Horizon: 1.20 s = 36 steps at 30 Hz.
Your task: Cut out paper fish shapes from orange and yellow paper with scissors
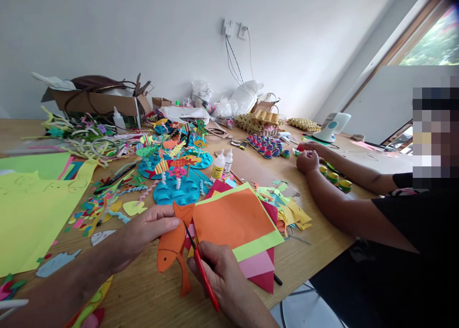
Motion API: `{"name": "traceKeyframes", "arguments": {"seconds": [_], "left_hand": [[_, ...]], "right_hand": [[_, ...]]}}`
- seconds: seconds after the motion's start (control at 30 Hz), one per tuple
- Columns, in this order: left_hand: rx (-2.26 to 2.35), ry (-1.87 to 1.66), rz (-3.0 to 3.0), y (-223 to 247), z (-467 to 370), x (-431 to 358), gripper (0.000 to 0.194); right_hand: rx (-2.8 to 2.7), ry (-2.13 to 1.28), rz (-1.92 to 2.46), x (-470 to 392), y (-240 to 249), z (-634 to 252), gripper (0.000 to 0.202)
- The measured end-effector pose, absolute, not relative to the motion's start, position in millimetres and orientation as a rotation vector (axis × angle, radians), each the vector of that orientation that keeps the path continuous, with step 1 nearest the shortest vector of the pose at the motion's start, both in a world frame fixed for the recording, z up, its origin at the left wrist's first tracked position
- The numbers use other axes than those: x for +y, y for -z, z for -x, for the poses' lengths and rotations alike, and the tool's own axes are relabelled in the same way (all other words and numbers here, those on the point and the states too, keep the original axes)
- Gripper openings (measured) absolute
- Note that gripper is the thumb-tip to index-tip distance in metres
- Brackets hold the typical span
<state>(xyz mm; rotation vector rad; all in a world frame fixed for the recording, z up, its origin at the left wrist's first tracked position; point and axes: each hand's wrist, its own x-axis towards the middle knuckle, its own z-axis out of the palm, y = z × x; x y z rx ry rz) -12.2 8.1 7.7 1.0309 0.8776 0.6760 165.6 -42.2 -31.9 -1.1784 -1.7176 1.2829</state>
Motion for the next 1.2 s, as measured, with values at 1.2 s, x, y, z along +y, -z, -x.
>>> {"name": "traceKeyframes", "arguments": {"seconds": [1.2], "left_hand": [[1.069, -0.719, -1.151, -6.9, 11.6, 6.9, 0.023]], "right_hand": [[-1.673, -1.422, 1.162, -45.8, 37.0, -164.8, 0.028]]}}
